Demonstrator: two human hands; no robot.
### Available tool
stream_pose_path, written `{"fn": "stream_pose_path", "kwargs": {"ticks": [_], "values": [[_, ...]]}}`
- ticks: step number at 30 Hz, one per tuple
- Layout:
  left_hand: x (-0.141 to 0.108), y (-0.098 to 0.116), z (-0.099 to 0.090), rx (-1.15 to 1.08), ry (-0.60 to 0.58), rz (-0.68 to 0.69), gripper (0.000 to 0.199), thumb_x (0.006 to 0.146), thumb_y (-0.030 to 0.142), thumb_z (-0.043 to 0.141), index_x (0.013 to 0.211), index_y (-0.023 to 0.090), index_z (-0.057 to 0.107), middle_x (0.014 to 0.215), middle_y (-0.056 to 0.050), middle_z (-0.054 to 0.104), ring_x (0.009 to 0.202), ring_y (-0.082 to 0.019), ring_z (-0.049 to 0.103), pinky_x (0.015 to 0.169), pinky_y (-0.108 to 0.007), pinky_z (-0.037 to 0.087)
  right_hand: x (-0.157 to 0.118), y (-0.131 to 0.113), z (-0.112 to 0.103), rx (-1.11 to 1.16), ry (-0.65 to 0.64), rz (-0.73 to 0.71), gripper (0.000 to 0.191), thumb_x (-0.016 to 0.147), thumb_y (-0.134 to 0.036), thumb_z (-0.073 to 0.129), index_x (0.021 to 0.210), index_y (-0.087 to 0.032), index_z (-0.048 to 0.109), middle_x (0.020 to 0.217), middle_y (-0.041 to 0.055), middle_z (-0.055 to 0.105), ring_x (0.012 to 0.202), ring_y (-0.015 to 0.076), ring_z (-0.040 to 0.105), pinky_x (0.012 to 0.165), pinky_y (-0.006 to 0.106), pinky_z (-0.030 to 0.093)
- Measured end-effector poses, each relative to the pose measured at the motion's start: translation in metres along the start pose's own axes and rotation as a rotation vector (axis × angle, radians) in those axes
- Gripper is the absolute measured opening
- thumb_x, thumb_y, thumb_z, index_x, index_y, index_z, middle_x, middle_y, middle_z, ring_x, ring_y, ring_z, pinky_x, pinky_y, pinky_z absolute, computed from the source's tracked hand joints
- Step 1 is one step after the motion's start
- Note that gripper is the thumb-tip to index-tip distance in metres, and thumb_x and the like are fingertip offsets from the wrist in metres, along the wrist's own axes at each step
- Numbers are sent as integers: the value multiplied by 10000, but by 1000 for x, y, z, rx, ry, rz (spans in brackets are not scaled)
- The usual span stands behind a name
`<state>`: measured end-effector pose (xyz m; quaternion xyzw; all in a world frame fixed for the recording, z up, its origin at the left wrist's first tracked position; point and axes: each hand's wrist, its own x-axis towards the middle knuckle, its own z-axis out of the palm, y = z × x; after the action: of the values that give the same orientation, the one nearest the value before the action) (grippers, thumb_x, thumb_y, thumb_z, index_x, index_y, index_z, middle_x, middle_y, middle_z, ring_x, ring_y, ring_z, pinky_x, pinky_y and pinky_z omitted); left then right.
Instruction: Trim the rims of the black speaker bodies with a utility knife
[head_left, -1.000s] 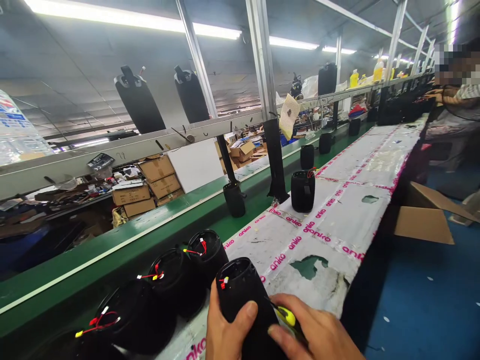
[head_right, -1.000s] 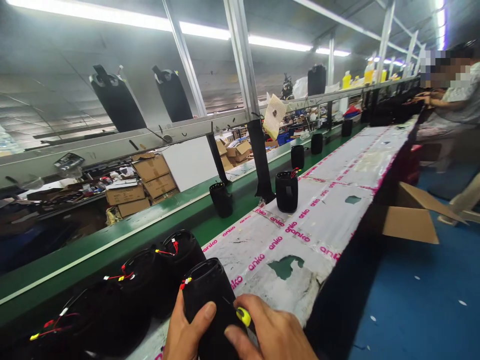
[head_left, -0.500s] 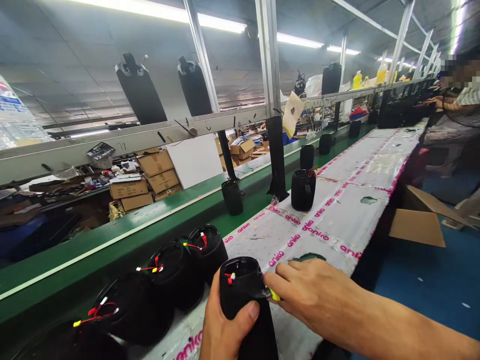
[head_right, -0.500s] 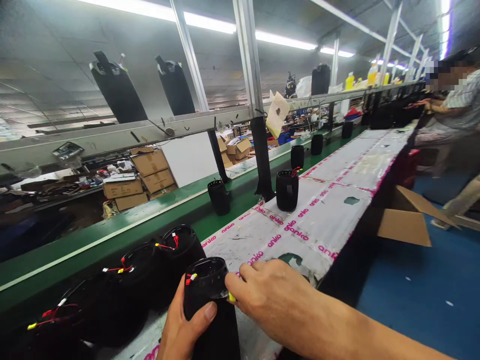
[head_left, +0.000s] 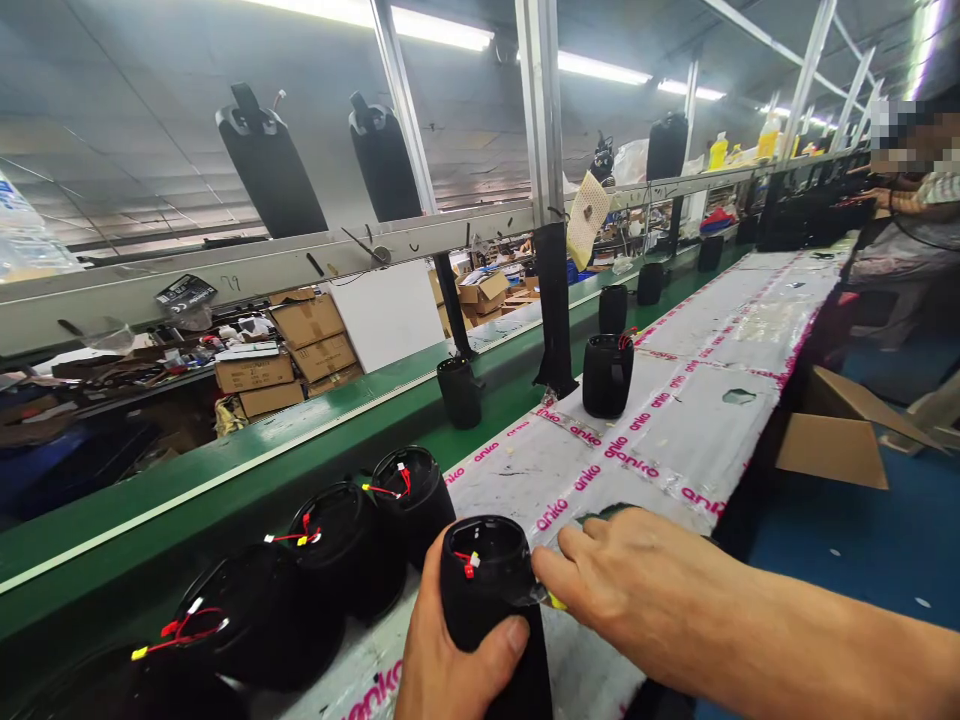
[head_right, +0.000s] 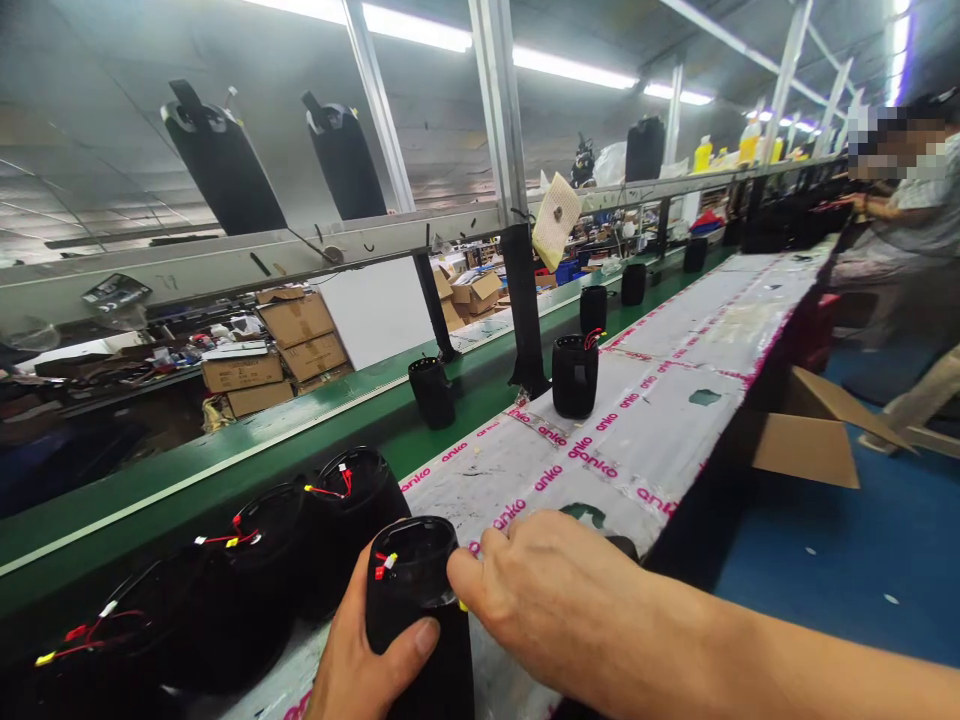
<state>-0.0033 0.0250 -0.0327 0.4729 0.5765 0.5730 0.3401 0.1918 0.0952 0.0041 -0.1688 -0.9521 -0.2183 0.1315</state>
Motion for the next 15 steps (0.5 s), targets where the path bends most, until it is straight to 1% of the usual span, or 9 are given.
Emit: {"fn": "stream_pose_path", "kwargs": {"ticks": [2, 4, 6, 7, 9, 12, 14, 15], "values": [[-2, 0, 4, 34, 65, 31, 798, 561, 505, 844, 1268, 227, 601, 1161, -105, 718, 1110, -382, 632, 993, -463, 445, -3, -2, 3, -18, -8, 32, 284, 657, -64, 614, 810, -239, 451, 690, -13, 478, 520, 175, 445, 454, 386, 95], [-3, 1, 8, 68, 137, 63, 793, 525, 445, 870, 1248, 232, 623, 1155, -103, 718, 1110, -388, 625, 1014, -472, 431, -5, -3, 8, -22, -17, 39, 283, 657, -55, 609, 817, -235, 460, 702, -9, 488, 525, 174, 456, 447, 382, 109], [-2, 1, 8, 105, 172, 69, 784, 522, 400, 874, 1247, 235, 626, 1164, -101, 713, 1117, -385, 620, 1039, -477, 411, -5, -3, 14, -4, -13, 32, 262, 696, -46, 594, 833, -230, 468, 722, -7, 508, 533, 173, 471, 444, 373, 136], [-1, 1, 6, 112, 168, 63, 783, 529, 399, 870, 1252, 234, 620, 1165, -101, 711, 1114, -381, 621, 1042, -478, 409, -4, -3, 17, 11, -2, 29, 248, 723, -39, 581, 844, -227, 473, 735, -6, 524, 540, 173, 483, 444, 367, 153], [1, 1, 1, 76, 125, 34, 787, 547, 438, 861, 1259, 224, 604, 1156, -105, 713, 1100, -371, 630, 1039, -477, 413, 0, -3, 23, 58, 44, 43, 209, 793, -34, 552, 871, -217, 488, 755, -4, 557, 561, 177, 516, 448, 357, 196], [3, -1, -7, -96, -17, -9, 800, 582, 510, 832, 1276, 203, 577, 1171, -116, 709, 1121, -370, 626, 1048, -474, 409, 5, -5, 27, 200, 165, 53, 102, 946, -113, 480, 909, -203, 512, 744, -8, 599, 581, 177, 571, 467, 346, 282], [1, -2, -10, -238, -114, -96, 782, 625, 530, 798, 1292, 197, 563, 1159, -124, 707, 1107, -372, 633, 1003, -470, 444, 4, -7, 26, 340, 254, 113, 168, 1033, -208, 394, 927, -202, 524, 720, -15, 623, 573, 166, 599, 490, 329, 347], [-1, -2, -10, -312, -140, -159, 761, 657, 538, 772, 1302, 197, 555, 1146, -127, 708, 1083, -369, 644, 957, -461, 471, 3, -8, 23, 413, 293, 166, 211, 1057, -249, 359, 946, -203, 532, 725, -15, 641, 578, 159, 615, 510, 313, 381]]}}
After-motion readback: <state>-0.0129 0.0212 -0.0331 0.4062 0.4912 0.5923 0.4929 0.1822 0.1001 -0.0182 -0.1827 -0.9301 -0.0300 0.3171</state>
